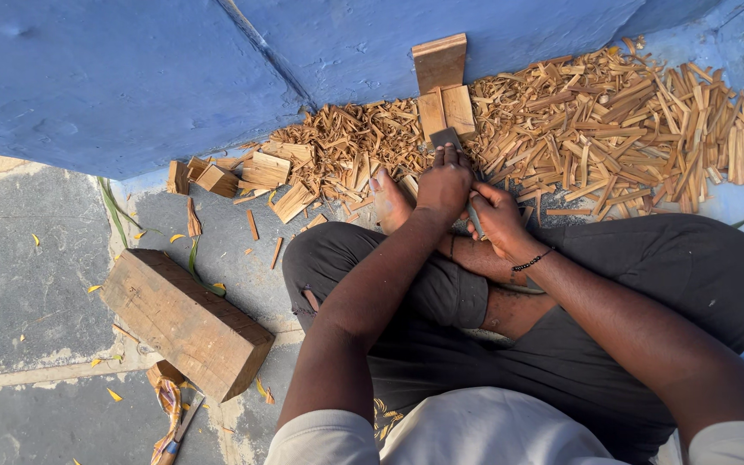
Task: The person sits cross-legged on a tiled floor and carves a small rectangular block of wood using a chisel and a wooden mallet. They repeatedly strike the chisel to shape the wood, generating a pile of wood shavings around the work area.
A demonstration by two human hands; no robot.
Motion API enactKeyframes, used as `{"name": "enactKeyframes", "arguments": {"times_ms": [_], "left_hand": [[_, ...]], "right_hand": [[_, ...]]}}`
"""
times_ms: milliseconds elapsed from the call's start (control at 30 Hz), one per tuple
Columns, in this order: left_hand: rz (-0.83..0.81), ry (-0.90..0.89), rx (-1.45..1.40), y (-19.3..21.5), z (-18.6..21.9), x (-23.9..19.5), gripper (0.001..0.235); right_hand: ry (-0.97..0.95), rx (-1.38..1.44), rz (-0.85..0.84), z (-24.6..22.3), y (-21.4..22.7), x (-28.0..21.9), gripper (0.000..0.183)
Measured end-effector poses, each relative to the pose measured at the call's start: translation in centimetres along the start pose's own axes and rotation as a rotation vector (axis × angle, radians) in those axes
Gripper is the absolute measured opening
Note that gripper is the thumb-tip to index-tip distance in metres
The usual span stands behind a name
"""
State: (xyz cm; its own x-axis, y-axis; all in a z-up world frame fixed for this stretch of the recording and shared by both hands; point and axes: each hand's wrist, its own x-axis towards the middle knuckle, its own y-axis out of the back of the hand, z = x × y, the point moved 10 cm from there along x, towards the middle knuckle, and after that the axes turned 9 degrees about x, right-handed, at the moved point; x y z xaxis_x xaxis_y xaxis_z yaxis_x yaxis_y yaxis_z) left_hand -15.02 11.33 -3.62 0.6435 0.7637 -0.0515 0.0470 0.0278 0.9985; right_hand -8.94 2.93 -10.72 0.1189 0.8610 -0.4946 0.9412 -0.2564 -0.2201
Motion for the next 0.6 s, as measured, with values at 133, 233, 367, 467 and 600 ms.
{"name": "enactKeyframes", "arguments": {"times_ms": [133, 233, 367, 467, 600], "left_hand": [[-0.07, 0.027, 0.025, 1.2, 0.0, -0.4, 0.081], [0.029, 0.021, -0.004, 1.4, -0.1, -0.4, 0.073], [0.104, 0.012, 0.023, -1.3, 0.1, 0.3, 0.066], [0.143, -0.002, 0.031, -2.1, -0.3, 1.1, 0.065], [0.099, -0.016, 0.028, -2.0, -0.5, 1.3, 0.065]], "right_hand": [[-0.014, 0.003, -0.001, 0.0, 0.0, 0.1, 0.041], [-0.027, 0.009, 0.019, 0.0, -0.1, 0.0, 0.043], [-0.052, 0.019, 0.047, 0.2, 0.0, 0.1, 0.043], [-0.053, 0.015, 0.064, -0.3, -0.3, 0.3, 0.043], [-0.044, -0.023, 0.082, -1.0, -0.5, 0.0, 0.042]]}}
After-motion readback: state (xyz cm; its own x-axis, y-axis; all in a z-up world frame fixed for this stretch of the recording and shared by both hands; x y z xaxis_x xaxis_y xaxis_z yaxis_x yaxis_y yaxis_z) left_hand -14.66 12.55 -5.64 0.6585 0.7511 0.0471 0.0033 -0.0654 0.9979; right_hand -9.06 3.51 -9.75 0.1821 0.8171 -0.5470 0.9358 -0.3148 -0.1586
